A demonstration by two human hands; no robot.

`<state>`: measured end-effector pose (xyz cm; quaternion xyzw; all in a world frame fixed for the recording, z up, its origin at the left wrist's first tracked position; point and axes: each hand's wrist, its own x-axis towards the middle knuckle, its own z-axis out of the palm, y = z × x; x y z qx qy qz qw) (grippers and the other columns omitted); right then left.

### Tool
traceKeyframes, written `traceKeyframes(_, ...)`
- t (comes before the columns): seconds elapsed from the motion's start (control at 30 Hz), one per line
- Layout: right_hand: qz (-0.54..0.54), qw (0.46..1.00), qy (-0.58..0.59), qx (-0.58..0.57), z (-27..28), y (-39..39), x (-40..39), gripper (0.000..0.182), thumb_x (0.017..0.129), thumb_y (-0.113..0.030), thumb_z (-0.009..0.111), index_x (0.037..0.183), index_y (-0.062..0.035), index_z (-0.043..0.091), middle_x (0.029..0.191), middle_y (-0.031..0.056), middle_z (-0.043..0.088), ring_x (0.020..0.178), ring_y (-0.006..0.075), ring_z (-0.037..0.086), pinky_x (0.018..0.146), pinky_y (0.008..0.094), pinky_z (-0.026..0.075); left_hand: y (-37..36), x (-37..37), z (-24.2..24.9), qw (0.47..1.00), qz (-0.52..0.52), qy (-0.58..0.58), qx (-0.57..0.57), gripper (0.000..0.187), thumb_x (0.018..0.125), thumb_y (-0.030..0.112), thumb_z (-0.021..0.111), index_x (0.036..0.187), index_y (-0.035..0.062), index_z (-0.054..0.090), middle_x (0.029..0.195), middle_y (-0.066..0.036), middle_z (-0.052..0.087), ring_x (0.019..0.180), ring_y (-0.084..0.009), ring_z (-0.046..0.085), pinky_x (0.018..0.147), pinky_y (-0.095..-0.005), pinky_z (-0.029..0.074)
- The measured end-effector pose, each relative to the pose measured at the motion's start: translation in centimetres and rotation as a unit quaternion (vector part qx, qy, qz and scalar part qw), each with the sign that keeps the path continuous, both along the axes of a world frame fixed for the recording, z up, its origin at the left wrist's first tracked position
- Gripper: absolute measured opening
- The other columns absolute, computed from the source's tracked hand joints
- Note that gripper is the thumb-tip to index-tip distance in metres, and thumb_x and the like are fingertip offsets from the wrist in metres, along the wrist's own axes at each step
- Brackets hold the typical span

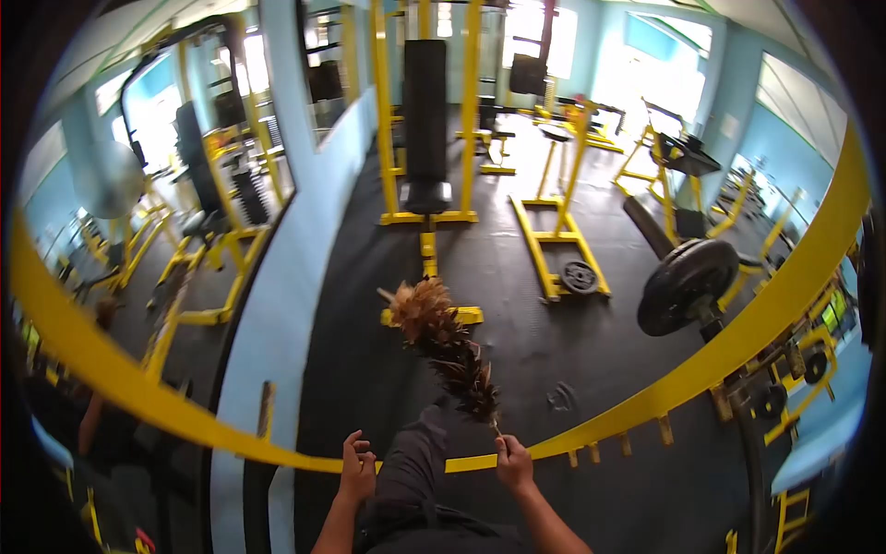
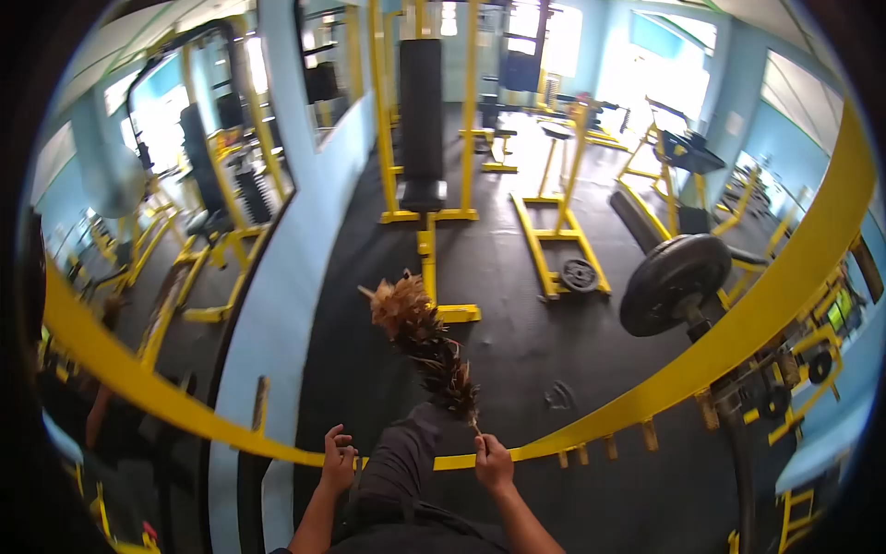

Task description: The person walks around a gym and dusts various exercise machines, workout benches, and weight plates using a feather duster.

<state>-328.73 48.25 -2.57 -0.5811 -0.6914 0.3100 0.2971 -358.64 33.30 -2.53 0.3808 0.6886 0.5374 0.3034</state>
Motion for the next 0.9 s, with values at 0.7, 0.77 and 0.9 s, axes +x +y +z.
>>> traceKeyframes(0.7,-0.368,0.924,0.085,-0.065,-0.1,23.8,-4.0,0.030,0.093,-0.033,0.061,0.097,-0.0026,0.064,0.076,0.0086,0.062,0.072,0.0177,0.060,0.067,0.0330,0.047,53.8,-9.3,1.6,0.964,-0.264,-0.014,0.031,0.049,0.093,0.009,0.053,0.136,0.0068,0.031,0.115,-0.011,0.052,0.089,-0.0180,0.056,0.077,-0.0306,0.048)
traceKeyframes(0.77,-0.435,0.896,0.085,-0.024,-1.8,25.4,-3.8,0.031,0.094,-0.032,0.060,0.096,-0.0014,0.064,0.075,0.0089,0.061,0.071,0.0177,0.059,0.066,0.0327,0.046,56.0,-7.4,2.0,0.958,-0.280,-0.040,0.052,0.048,0.093,0.009,0.054,0.135,0.0076,0.032,0.116,-0.011,0.050,0.088,-0.0177,0.055,0.075,-0.0302,0.047)
traceKeyframes(0.9,-0.504,0.856,0.114,-0.015,-1.3,29.4,-2.7,0.030,0.094,-0.030,0.060,0.098,-0.0006,0.065,0.080,0.0098,0.065,0.074,0.0195,0.061,0.069,0.0338,0.047,58.9,-2.2,4.0,0.918,-0.389,-0.068,0.031,0.054,0.092,0.009,0.058,0.137,0.0093,0.029,0.115,-0.009,0.052,0.088,-0.0156,0.056,0.074,-0.0293,0.048)
